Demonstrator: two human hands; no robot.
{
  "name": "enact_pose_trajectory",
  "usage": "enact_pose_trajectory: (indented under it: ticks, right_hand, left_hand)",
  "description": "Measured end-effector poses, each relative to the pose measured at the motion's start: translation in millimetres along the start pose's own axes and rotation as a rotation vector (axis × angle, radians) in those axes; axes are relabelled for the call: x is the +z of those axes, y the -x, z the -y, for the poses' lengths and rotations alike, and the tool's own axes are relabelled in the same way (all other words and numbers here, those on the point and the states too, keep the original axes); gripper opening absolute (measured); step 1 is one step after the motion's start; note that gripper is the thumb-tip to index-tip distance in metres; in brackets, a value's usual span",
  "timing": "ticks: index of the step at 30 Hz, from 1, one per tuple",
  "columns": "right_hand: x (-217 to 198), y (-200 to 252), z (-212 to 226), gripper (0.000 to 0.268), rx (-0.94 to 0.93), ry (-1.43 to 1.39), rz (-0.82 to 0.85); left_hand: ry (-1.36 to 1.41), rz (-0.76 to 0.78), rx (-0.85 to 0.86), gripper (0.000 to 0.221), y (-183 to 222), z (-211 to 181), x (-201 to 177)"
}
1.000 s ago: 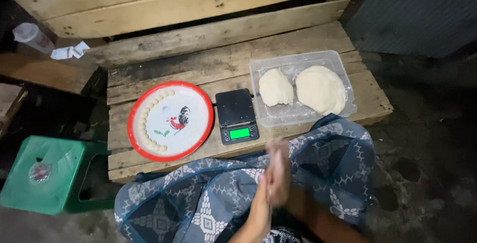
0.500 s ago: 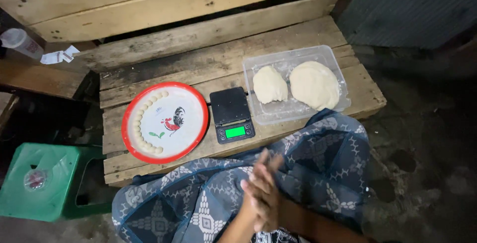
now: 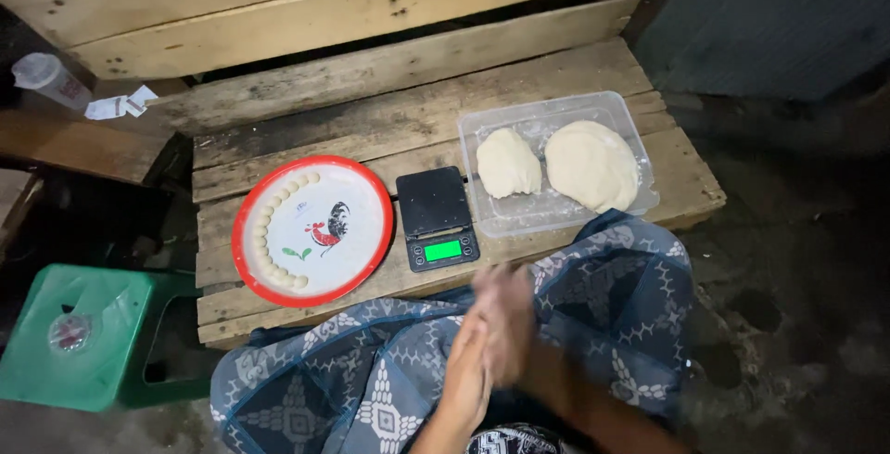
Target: Pinching off pieces of dough, weighing them on a digital scale, and rolling them into small balls
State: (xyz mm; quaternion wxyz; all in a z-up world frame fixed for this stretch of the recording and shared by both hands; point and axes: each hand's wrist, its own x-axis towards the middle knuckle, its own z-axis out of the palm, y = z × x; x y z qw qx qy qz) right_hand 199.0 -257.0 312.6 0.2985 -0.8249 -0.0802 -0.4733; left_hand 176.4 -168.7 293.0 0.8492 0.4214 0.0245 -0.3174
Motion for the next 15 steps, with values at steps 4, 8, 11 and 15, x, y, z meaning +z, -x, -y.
enact_pose_trajectory:
  ticks: [4, 8, 11, 15]
  right_hand:
    - [9, 8, -5, 0.072, 0.039, 0.015, 0.024]
    - [15, 15, 2, 0.079, 0.098, 0.037, 0.055]
    - [8, 19, 56, 0.07, 0.004, -0.531, 0.183]
    - [25, 82, -18, 0.035, 1.168, 0.105, 0.464]
  left_hand:
    - [0.479, 0.018, 0.177, 0.056, -11, 28, -20]
    - [0.303, -0.245, -0.159, 0.053, 19, -20, 15]
    - [0.395, -0.294, -0.227, 0.043, -1, 14, -16]
    - [0.534, -0.367, -0.324, 0.03, -29, 54, -61]
